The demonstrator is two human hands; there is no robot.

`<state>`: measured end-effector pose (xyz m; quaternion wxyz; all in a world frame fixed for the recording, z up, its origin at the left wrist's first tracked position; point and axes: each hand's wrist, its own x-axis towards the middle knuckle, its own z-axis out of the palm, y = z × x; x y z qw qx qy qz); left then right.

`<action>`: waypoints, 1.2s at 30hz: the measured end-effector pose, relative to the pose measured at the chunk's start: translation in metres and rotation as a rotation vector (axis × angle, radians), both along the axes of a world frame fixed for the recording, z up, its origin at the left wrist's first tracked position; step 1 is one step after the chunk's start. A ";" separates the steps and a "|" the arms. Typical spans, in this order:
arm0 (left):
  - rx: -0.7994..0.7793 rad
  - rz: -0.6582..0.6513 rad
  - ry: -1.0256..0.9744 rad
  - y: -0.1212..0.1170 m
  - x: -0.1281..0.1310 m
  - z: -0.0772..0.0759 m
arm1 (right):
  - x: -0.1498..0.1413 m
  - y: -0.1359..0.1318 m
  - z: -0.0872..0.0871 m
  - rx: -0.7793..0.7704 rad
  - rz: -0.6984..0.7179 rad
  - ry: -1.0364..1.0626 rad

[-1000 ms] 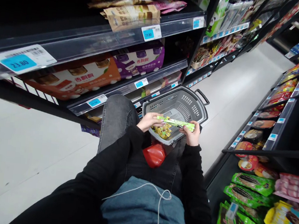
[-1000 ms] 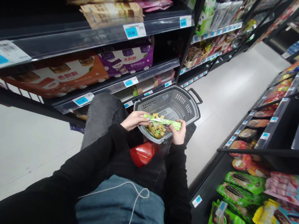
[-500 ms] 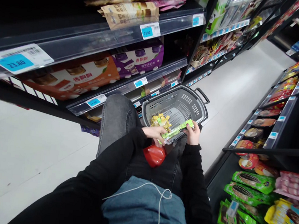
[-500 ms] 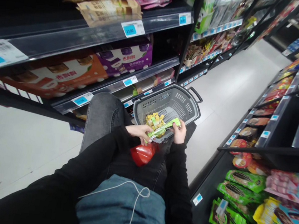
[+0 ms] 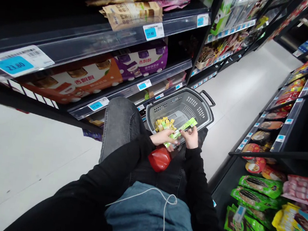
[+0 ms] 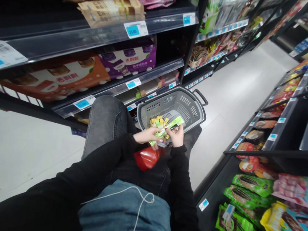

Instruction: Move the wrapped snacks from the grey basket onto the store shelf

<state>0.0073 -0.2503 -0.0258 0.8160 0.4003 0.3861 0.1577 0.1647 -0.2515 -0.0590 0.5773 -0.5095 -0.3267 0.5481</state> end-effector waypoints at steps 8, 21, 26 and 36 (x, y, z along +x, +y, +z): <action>0.052 -0.022 -0.022 0.006 0.003 -0.006 | 0.000 0.001 -0.003 -0.009 -0.065 0.035; 0.291 -0.294 -0.024 0.004 0.002 -0.018 | 0.018 0.006 -0.017 0.008 -0.453 -0.119; 0.305 -0.289 -0.051 0.006 0.000 -0.016 | 0.023 0.008 -0.015 -0.032 -0.532 -0.016; 0.408 0.158 0.013 0.006 0.001 -0.001 | 0.038 0.009 -0.019 -0.109 -0.557 0.188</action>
